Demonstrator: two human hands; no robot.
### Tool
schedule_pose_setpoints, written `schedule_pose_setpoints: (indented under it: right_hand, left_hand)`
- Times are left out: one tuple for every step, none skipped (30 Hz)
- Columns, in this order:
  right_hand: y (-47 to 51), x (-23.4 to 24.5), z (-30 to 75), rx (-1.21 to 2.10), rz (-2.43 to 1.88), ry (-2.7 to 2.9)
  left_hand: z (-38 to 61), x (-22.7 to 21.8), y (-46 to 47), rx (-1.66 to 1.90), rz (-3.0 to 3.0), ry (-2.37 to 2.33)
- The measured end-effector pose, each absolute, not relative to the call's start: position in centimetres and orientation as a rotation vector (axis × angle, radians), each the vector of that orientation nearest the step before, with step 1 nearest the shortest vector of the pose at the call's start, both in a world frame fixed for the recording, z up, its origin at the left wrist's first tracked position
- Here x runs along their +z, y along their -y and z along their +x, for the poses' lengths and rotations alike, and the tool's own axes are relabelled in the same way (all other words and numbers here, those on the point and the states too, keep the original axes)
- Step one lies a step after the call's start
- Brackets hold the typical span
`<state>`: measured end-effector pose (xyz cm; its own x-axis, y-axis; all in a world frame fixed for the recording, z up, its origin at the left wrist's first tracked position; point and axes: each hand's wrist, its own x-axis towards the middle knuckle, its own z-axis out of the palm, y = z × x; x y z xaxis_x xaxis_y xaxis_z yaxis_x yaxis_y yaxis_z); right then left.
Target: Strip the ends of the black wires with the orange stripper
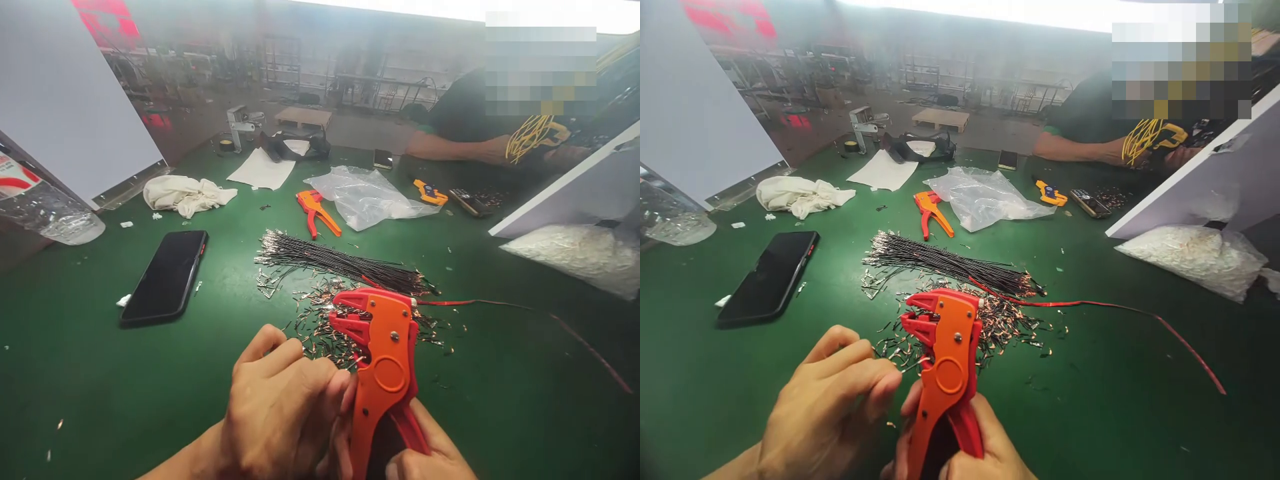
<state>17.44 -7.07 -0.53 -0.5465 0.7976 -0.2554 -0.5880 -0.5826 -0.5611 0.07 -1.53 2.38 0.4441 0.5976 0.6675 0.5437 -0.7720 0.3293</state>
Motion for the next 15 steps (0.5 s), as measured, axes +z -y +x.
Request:
schedule_pose_setpoints:
  right_hand:
    - [7.1, -0.6, 17.4, 2.162, -0.627, 0.516]
    - [7.1, -0.7, 17.4, 2.166, -0.623, 0.507]
    - [7.2, -0.8, 17.5, 2.170, -0.610, 0.514]
    - [7.3, -0.9, 17.5, 2.172, -0.588, 0.528]
    - [7.4, -1.1, 17.6, 2.168, -0.566, 0.542]
    - [7.4, -1.2, 17.7, 2.157, -0.556, 0.558]
    - [7.5, -1.3, 17.8, 2.140, -0.566, 0.573]
    - [7.5, -1.4, 17.9, 2.111, -0.598, 0.583]
    - [7.5, -1.4, 18.0, 2.059, -0.655, 0.589]
    - [7.4, -1.5, 18.1, 1.996, -0.729, 0.597]
    - [7.3, -1.5, 18.3, 1.937, -0.805, 0.608]
    - [7.2, -1.5, 18.4, 1.891, -0.866, 0.618]
    - [7.1, -1.5, 18.6, 1.867, -0.909, 0.620]
    - [7.0, -1.4, 18.7, 1.856, -0.935, 0.617]
    - [7.0, -1.3, 18.8, 1.848, -0.953, 0.611]
  left_hand:
    - [0.1, 2.3, 1.6, 1.253, 2.633, -1.037]
    - [0.2, 2.2, 1.6, 1.251, 2.642, -1.046]
    - [0.2, 2.1, 1.7, 1.262, 2.640, -1.054]
    - [0.2, 2.0, 1.7, 1.272, 2.629, -1.061]
    - [0.2, 1.9, 1.7, 1.282, 2.618, -1.060]
    - [0.2, 1.8, 1.8, 1.300, 2.605, -1.055]
    - [0.2, 1.8, 1.9, 1.314, 2.594, -1.043]
    - [0.2, 1.7, 2.0, 1.332, 2.580, -1.029]
    - [0.2, 1.6, 2.2, 1.323, 2.571, -1.017]
    - [0.3, 1.4, 2.4, 1.283, 2.576, -0.997]
    - [0.4, 1.2, 2.6, 1.272, 2.586, -0.967]
    - [0.6, 0.8, 2.9, 1.203, 2.607, -0.958]
    - [0.9, 0.5, 3.1, 1.275, 2.662, -0.857]
    - [1.2, 0.1, 3.4, 1.451, 2.660, -0.828]
    - [1.5, -0.3, 3.6, 1.548, 2.657, -0.836]
